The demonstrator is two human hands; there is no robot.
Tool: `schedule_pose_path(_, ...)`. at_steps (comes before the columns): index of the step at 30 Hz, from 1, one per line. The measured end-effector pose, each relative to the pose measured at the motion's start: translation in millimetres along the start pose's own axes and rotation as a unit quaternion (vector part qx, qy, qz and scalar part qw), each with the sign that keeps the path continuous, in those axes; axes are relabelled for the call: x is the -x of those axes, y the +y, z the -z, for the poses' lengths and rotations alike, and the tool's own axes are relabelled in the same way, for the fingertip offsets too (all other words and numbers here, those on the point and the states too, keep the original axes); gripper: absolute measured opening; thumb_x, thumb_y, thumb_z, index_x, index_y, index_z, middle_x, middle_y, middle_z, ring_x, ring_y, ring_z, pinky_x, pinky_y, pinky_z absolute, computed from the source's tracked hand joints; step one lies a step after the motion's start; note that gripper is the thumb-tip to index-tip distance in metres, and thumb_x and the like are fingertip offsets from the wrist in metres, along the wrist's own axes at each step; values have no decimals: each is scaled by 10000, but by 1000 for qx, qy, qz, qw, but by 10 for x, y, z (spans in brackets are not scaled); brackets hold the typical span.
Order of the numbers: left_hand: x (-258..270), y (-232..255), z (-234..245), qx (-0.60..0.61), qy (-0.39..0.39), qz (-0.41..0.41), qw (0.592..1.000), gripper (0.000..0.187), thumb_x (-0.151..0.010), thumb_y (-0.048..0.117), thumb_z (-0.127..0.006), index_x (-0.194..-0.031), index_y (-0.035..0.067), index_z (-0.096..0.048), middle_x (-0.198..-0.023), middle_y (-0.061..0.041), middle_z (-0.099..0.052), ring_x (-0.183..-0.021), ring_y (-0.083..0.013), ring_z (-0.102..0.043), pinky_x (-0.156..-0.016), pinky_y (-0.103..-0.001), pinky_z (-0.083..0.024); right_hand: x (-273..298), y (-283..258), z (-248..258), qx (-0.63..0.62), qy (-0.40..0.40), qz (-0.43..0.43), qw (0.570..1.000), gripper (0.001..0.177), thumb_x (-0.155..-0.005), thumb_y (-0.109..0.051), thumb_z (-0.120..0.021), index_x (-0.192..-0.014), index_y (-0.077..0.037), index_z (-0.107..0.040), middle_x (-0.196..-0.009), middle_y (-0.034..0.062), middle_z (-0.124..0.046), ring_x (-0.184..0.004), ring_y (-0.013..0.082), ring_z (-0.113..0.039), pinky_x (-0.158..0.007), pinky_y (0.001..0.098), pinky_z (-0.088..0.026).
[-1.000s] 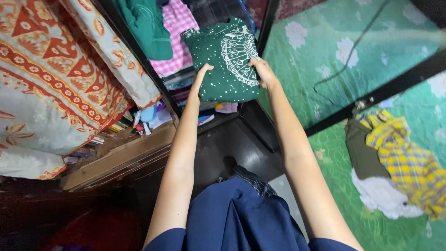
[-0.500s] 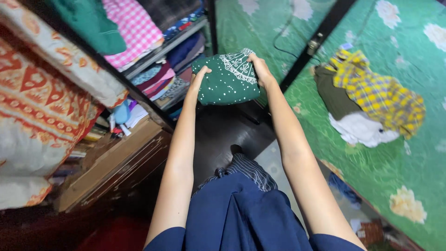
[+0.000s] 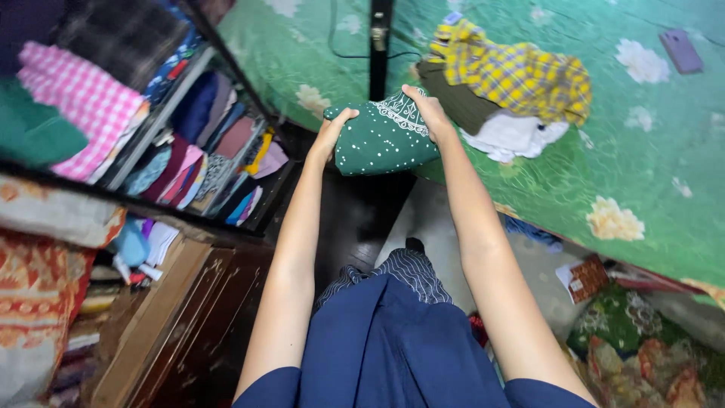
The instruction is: Take folded clothes from a shelf and place them on a bed.
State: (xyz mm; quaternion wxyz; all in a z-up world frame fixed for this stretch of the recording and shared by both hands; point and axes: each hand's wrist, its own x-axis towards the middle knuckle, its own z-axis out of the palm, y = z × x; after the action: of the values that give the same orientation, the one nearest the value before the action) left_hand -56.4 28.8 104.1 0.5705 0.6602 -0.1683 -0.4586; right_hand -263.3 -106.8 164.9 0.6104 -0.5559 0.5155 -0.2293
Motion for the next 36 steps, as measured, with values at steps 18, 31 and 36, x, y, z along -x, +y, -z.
schedule_pose_path(18,-628,812,-3008,-20,-122,-140,982,403,-810,377,-723,-1002,22,-729,-865,-54,-730,-693,-139,-658,-652,-272,-557,-1769,267,2861,11,161,58,985,1071,-853,-749,-546,-1398,165,-424,-1451,306,-497,-1353,361,-522,-1145,429,-408)
schedule_pose_path(31,-2202,535,-3866,-47,-13,-129,990,884,-889,711,-266,-1247,6,-661,-1248,-115,-684,-1080,-211,-617,-995,-329,-456,-2895,358,3303,112,341,261,896,574,-1053,-482,-280,-1039,-22,-622,-942,191,-730,-837,373,-700,-824,494,-517)
schedule_pose_path(36,-3372,-866,-3588,-264,-193,45,944,1015,-913,651,-771,-1649,201,-236,-1646,-301,-264,-1451,-555,-351,-982,-731,-489,-3187,1121,3298,290,158,36,943,794,-1008,-495,-636,-1636,-301,-191,-1625,208,-295,-1508,400,-347,-1230,568,-342)
